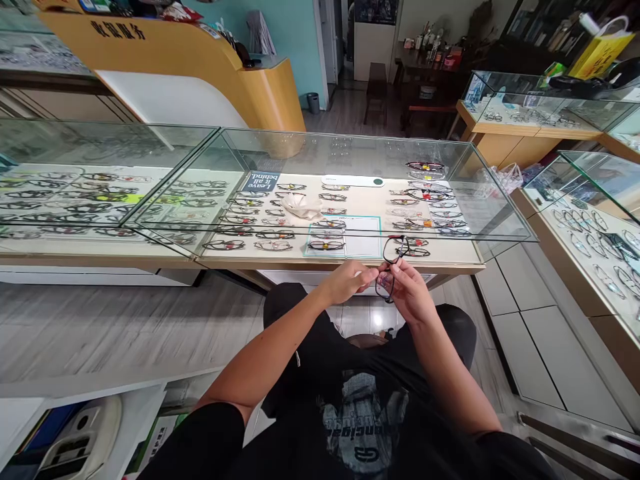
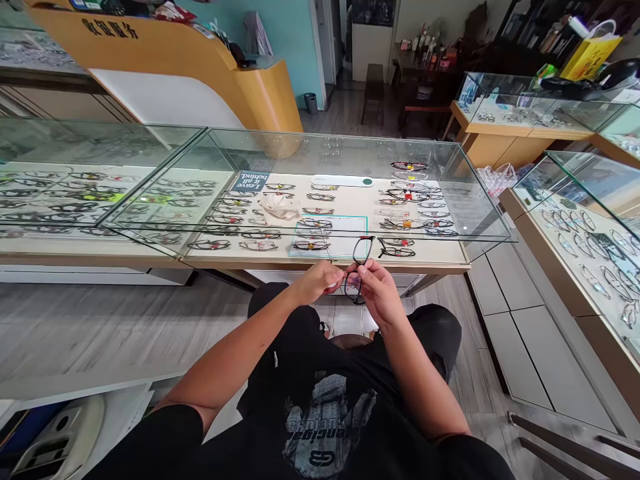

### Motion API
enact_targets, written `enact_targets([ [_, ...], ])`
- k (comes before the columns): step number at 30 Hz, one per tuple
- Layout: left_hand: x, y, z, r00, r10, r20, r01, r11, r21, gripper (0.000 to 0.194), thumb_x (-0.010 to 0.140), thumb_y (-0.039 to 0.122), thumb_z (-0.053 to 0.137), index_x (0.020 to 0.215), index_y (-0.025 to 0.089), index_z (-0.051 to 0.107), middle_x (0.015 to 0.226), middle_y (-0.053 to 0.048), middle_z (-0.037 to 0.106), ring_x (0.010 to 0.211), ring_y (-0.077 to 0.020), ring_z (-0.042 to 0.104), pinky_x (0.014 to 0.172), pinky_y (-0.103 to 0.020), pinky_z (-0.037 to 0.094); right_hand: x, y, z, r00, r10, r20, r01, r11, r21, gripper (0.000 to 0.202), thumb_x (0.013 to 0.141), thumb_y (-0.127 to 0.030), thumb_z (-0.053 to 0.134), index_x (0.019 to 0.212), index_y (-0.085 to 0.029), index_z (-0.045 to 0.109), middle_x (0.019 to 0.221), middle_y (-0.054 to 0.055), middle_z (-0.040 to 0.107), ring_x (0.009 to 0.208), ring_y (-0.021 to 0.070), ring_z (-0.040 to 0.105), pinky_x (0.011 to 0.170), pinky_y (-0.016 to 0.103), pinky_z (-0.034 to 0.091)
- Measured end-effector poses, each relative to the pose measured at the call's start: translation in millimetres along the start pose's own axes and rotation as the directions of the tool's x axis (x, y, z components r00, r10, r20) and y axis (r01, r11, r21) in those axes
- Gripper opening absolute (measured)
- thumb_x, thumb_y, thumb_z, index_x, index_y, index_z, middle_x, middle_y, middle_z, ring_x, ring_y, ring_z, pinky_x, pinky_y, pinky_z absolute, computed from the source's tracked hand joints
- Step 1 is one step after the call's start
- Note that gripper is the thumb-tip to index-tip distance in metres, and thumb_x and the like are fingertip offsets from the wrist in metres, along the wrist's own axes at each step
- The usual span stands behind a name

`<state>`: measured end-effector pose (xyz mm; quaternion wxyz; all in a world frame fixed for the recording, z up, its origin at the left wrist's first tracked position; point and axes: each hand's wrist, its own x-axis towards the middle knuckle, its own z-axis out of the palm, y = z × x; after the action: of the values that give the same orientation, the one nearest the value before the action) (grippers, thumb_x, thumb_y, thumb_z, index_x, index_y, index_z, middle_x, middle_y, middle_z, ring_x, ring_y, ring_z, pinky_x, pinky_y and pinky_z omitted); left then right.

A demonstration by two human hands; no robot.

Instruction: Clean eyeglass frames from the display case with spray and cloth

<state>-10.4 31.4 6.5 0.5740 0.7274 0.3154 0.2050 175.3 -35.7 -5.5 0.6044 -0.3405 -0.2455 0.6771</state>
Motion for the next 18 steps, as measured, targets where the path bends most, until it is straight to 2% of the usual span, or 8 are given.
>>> enact_targets([
  [4, 9, 11, -16.3, 0.998, -0.024, -0.061, 0.024, 1.0, 0.0, 0.065, 0.095, 0.068, 0.045, 0.052, 0.02, 0.045, 0.048, -0.001, 0.043, 0.048, -0.0113, 0.036, 0.055, -0.031, 0.028, -3, 1, 0, 0.997, 0.048, 0.056, -0.046, 0.998, -0.034, 0.03, 0.081, -0.039, 0.094, 0.085, -0.023, 0.069, 0.097, 0.003, 0.079, 0.084, 0.0162, 0.075, 0.077, 0.027, 0.059],
  [7, 17, 17, -24.8, 0.998, -0.017, -0.062, 0.02, 0.998, 0.053, 0.064, 0.096, 0.066, 0.045, 0.053, 0.019, 0.046, 0.048, -0.001, 0.044, 0.047, -0.0113, 0.036, 0.055, -0.032, 0.028, -4, 3, 1, 0.993, 0.068, 0.099, -0.063, 0.996, -0.056, 0.028, 0.083, -0.04, 0.092, 0.086, -0.024, 0.07, 0.097, 0.003, 0.079, 0.085, 0.018, 0.076, 0.074, 0.028, 0.059],
  [10, 22, 17, -26.1, 0.999, 0.003, -0.046, 0.001, 0.996, 0.094, 0.064, 0.096, 0.066, 0.047, 0.053, 0.019, 0.045, 0.049, 0.0, 0.044, 0.048, -0.0113, 0.036, 0.055, -0.032, 0.027, -5, 4, 2, 0.992, 0.069, 0.109, -0.063, 0.996, -0.055, 0.028, 0.083, -0.04, 0.092, 0.087, -0.024, 0.07, 0.095, 0.003, 0.079, 0.083, 0.018, 0.076, 0.072, 0.027, 0.058],
  [13, 21, 18, -25.6, 0.999, 0.021, -0.049, -0.018, 0.999, 0.049, 0.067, 0.095, 0.071, 0.046, 0.053, 0.019, 0.047, 0.049, -0.001, 0.044, 0.048, -0.0114, 0.037, 0.054, -0.032, 0.028, -6, 3, 2, 0.992, 0.065, 0.108, -0.06, 0.997, -0.051, 0.029, 0.082, -0.04, 0.093, 0.087, -0.023, 0.069, 0.094, 0.003, 0.079, 0.082, 0.0173, 0.076, 0.074, 0.027, 0.059],
  [16, 14, 23, -34.9, 0.987, 0.121, -0.106, -0.124, 0.992, -0.021, 0.072, 0.094, 0.08, 0.046, 0.057, 0.019, 0.051, 0.053, -0.001, 0.046, 0.05, -0.0119, 0.04, 0.054, -0.031, 0.032, -6, -1, 1, 0.994, 0.057, 0.095, -0.051, 0.997, -0.056, 0.032, 0.081, -0.042, 0.094, 0.086, -0.023, 0.069, 0.095, 0.003, 0.078, 0.084, 0.0175, 0.076, 0.076, 0.028, 0.059],
  [18, 7, 26, -51.0, 0.957, 0.199, -0.213, -0.208, 0.978, -0.021, 0.07, 0.093, 0.083, 0.049, 0.064, 0.019, 0.056, 0.06, -0.003, 0.052, 0.054, -0.0128, 0.044, 0.055, -0.03, 0.035, -7, -4, -1, 0.995, 0.054, 0.081, -0.049, 0.997, -0.063, 0.033, 0.08, -0.042, 0.095, 0.085, -0.023, 0.069, 0.096, 0.003, 0.078, 0.086, 0.0182, 0.077, 0.077, 0.029, 0.059],
])
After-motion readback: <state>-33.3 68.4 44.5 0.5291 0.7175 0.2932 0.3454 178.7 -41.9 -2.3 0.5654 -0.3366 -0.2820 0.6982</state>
